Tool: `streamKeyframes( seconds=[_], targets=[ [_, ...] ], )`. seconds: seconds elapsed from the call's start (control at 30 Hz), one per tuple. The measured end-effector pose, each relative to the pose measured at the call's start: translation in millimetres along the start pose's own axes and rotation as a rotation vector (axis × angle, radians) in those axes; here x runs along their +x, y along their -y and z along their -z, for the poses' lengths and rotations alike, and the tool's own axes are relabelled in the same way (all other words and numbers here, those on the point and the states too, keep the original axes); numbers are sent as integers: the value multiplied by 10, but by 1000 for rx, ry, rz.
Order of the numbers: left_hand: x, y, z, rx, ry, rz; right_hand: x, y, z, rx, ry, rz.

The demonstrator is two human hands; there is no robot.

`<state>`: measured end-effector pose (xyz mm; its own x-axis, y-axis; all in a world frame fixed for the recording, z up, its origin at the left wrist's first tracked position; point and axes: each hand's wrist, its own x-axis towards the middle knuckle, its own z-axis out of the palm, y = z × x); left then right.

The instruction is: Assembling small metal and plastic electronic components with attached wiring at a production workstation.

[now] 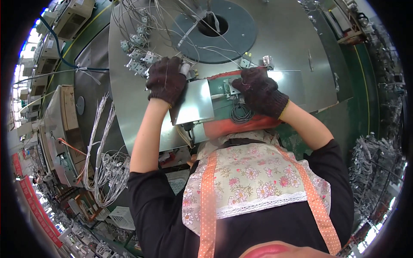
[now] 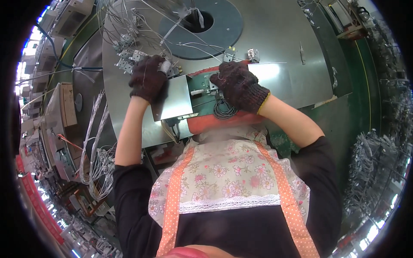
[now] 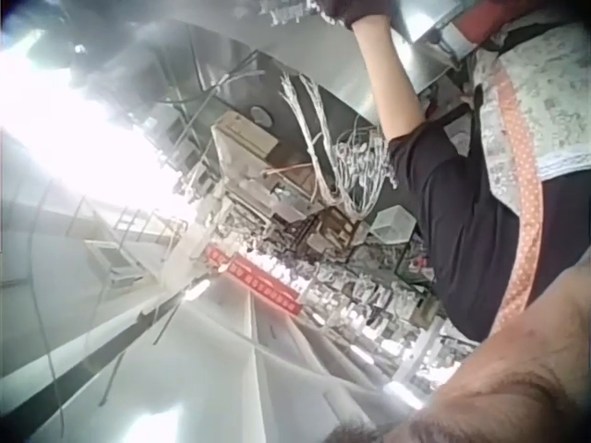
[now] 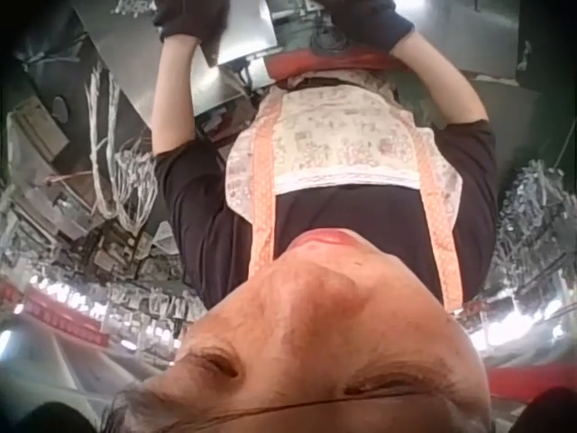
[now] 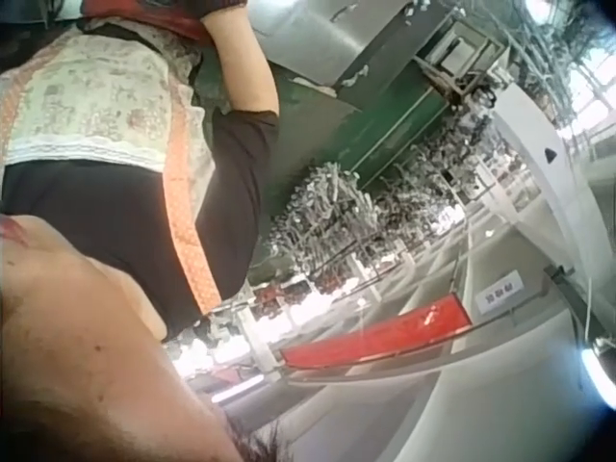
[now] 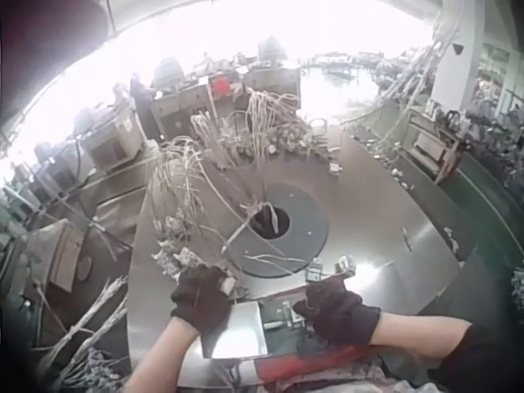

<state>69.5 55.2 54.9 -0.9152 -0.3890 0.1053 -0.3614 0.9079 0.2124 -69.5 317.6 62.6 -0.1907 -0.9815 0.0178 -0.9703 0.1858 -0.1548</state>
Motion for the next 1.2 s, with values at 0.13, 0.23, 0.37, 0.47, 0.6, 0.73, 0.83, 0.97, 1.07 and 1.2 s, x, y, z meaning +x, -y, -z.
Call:
streamKeyframes(
  seconds=[0.13, 0.23, 0.37, 0.47, 0.6, 0.73, 0.83, 0.97, 1.07, 1.2],
  targets=[
    [-269, -299, -140, -6, -209, -32, -100, 49, -202, 85, -104, -47],
    [-333, -580, -166, -111, -267, -352, -105, 89, -232, 200, -262, -56],
    [-248, -1024, -325, -60, 60, -527, -170, 119, -203, 279, -238, -61],
    [-192, -1207, -476, -17, 68, -450, -196, 14, -121, 418, -229, -93],
    [-274, -1207, -455, 0, 146, -452, -175, -483, 289, 774, 20, 130],
    [-325, -1297, -374, 21, 98, -362, -118, -1147, 364, 666, -133, 31],
    [-308, -1330, -418, -22, 50, -368, -32, -1677, 34, 399, 91, -102],
    [-357, -1303, -489, -1, 50, -338, 25, -2040, -221, 414, 163, 53],
    [-387, -1273, -544, -37, 82, -319, 2, -2281, -322, 1071, 327, -42],
    [-413, -1294, -474, -50, 69, -297, -367, -2287, 137, 1604, 81, -70]
  ],
)
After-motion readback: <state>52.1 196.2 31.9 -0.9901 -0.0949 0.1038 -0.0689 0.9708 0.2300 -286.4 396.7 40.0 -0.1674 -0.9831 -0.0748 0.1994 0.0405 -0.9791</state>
